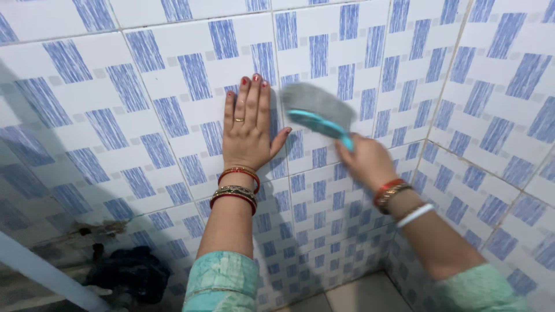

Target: The person cleans wall tiles in a bathroom by applying a cleaning solution from a bottle and scrubbing the surface with a handheld brush.

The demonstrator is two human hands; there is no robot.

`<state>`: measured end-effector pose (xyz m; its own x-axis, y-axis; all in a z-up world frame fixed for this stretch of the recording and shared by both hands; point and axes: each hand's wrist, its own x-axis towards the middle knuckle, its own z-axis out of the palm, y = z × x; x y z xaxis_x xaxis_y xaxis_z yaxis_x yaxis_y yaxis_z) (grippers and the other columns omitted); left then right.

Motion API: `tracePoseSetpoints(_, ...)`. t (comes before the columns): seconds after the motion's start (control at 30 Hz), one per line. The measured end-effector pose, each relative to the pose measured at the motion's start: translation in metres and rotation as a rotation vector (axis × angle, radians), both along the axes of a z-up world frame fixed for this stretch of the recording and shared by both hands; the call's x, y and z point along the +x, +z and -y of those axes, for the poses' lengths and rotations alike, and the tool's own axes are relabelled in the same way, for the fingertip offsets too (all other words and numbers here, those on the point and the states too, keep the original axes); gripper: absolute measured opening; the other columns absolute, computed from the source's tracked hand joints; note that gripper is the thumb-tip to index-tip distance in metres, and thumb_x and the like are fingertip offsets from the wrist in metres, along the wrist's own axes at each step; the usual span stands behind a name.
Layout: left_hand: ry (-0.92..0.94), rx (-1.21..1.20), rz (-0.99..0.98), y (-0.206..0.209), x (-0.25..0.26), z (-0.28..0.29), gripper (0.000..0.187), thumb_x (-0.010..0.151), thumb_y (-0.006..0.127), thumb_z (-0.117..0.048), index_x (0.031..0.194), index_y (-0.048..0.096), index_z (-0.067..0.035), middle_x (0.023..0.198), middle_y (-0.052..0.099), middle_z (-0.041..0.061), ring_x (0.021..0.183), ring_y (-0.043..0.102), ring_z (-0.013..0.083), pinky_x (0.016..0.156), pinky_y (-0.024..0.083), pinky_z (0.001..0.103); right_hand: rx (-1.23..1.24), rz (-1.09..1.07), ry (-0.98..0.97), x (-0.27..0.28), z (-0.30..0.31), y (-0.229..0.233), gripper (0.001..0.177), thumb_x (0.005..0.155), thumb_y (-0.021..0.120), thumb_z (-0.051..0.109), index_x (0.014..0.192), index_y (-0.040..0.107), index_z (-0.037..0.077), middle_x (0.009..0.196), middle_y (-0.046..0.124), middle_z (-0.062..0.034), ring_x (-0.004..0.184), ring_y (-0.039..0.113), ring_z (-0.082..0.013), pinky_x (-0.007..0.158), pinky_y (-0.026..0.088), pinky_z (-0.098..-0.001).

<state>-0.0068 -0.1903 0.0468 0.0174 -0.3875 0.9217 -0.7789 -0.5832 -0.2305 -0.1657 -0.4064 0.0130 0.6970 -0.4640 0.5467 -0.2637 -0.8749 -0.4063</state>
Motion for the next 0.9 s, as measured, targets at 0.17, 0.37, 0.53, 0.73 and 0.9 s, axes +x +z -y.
tracePoseSetpoints(0.17,0.099,0.027,0.045,-0.001,0.000,0.004,0.084,0.101,0.058,-0.060,0.162,0.037,-0.006,0.169,0.029,0.015,0.158,0.021,0.0303,0.130,0.010,0.049,-0.013,0.228,-0.042,-0.012,0.062,0.017,0.053,0.107,0.050,0.049,0.093,0.071,0.002,0.076,0.069,-0.0209,0.072,0.067,-0.0380,0.067,0.052,-0.0495)
tracePoseSetpoints(0.37,0.106,0.036,0.036,-0.001,-0.001,0.001,0.089,0.102,0.057,-0.065,0.163,0.036,-0.004,0.170,0.029,0.015,0.159,0.020,0.0297,0.131,0.010,0.050,0.115,0.254,0.044,0.007,0.017,0.038,0.054,0.105,0.048,0.047,0.086,0.066,0.001,0.065,0.063,-0.0187,0.059,0.063,-0.0344,0.059,0.049,-0.0500)
tracePoseSetpoints(0.53,-0.003,0.056,-0.038,0.000,-0.001,-0.002,0.104,0.097,0.053,-0.077,0.162,0.031,0.000,0.169,0.027,0.017,0.157,0.019,0.0313,0.129,0.010,0.052,-0.131,-0.080,0.025,-0.008,-0.003,-0.027,0.049,0.102,0.047,0.050,0.092,0.069,0.007,0.065,0.066,-0.0120,0.056,0.062,-0.0286,0.056,0.051,-0.0428)
tracePoseSetpoints(0.73,0.021,0.065,-0.031,-0.002,0.000,0.000,0.096,0.100,0.052,-0.071,0.162,0.030,-0.002,0.169,0.025,0.017,0.157,0.017,0.0311,0.129,0.009,0.051,0.059,-0.063,-0.168,-0.047,0.067,-0.026,0.055,0.103,0.047,0.052,0.090,0.071,0.004,0.068,0.069,-0.0170,0.062,0.069,-0.0332,0.062,0.054,-0.0465)
tracePoseSetpoints(0.9,0.157,0.062,0.022,-0.004,0.001,0.001,0.073,0.107,0.050,-0.044,0.166,0.031,-0.006,0.172,0.025,0.013,0.161,0.017,0.0272,0.132,0.007,0.048,0.100,0.277,-0.050,-0.019,0.056,0.025,0.056,0.105,0.050,0.049,0.086,0.067,-0.002,0.070,0.065,-0.0222,0.065,0.066,-0.0389,0.063,0.049,-0.0511)
